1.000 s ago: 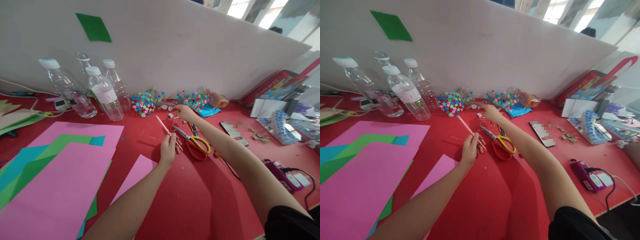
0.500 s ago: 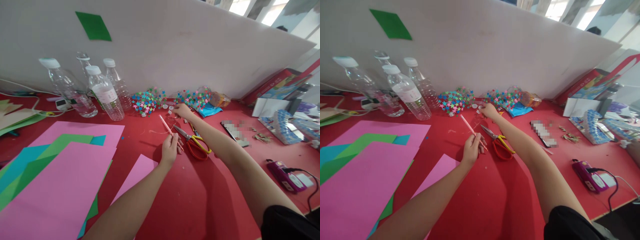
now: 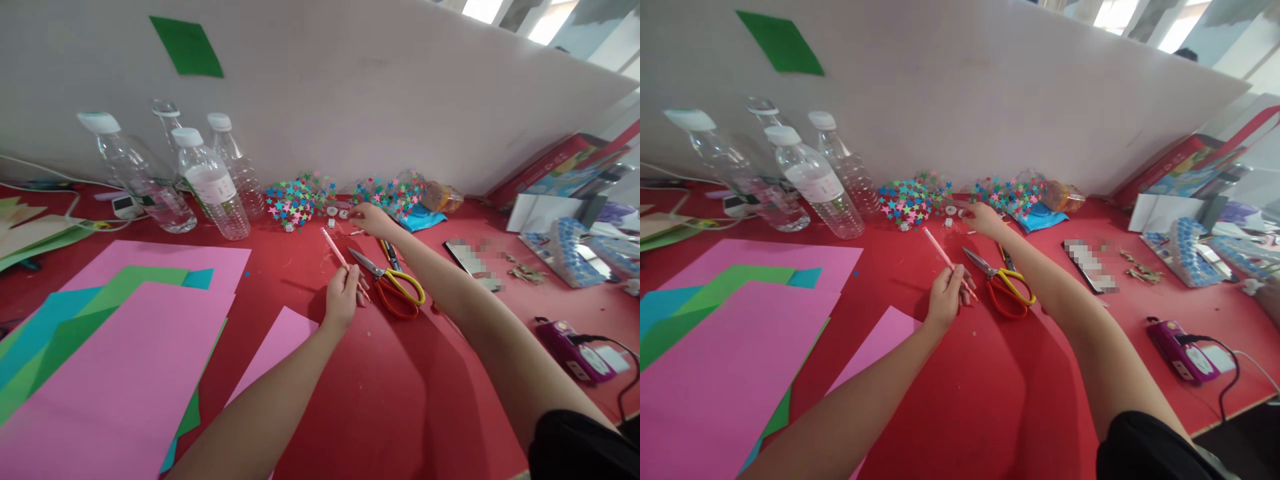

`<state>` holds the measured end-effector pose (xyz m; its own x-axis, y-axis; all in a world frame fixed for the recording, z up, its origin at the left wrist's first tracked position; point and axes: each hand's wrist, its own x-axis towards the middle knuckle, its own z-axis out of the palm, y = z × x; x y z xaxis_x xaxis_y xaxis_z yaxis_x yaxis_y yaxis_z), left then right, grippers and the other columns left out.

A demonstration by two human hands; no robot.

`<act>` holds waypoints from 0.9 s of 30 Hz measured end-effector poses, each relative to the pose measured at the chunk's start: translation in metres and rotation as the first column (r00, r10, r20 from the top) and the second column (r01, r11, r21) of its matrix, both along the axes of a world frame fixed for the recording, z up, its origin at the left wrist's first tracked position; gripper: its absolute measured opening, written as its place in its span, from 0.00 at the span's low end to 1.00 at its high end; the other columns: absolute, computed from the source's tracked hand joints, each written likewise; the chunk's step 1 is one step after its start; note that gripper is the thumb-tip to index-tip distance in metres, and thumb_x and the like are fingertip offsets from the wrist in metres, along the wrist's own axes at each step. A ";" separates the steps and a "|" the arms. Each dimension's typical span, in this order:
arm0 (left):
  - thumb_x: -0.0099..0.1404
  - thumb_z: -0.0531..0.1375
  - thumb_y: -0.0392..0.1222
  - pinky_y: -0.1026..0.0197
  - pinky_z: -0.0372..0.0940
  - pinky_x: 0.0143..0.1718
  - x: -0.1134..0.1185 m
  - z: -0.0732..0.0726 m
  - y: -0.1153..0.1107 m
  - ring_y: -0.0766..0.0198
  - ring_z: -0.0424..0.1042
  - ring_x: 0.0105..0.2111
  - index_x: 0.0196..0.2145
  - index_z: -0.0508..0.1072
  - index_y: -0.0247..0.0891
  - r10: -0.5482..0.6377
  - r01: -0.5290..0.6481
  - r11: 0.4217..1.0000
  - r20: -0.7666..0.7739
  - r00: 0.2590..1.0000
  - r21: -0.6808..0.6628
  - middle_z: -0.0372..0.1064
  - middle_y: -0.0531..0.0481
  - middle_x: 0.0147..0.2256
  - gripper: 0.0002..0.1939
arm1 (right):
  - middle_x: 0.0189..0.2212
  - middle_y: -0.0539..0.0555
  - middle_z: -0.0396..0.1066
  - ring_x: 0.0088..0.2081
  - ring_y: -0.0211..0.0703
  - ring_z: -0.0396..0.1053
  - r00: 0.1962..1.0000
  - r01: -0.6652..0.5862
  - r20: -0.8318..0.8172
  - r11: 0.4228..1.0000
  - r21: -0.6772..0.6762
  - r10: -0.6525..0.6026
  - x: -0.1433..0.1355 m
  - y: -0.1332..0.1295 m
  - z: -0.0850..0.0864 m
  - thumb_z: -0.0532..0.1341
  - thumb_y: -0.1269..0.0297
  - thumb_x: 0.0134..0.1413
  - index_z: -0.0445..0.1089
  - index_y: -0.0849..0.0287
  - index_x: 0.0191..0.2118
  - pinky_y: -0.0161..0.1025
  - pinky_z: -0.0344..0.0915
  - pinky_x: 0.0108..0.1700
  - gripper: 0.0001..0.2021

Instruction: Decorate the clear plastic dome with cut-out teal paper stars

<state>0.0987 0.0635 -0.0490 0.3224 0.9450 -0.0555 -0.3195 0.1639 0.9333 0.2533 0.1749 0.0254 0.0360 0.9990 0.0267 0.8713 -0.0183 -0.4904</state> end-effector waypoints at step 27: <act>0.63 0.54 0.62 0.52 0.67 0.53 -0.014 0.041 -0.014 0.50 0.74 0.49 0.40 0.76 0.36 -0.167 0.379 0.860 -0.513 0.842 0.342 0.78 0.41 0.41 0.26 | 0.26 0.45 0.67 0.29 0.36 0.65 0.581 0.147 -0.812 0.976 0.161 0.047 -0.045 -0.192 -0.043 0.60 0.64 0.52 0.66 0.58 0.34 0.34 0.63 0.34 0.04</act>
<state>0.0851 0.0494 -0.0081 0.6085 0.7853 0.1142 0.1514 -0.2562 0.9547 0.2087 -0.0167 -0.0175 0.1892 0.9709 0.1469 0.1115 0.1274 -0.9856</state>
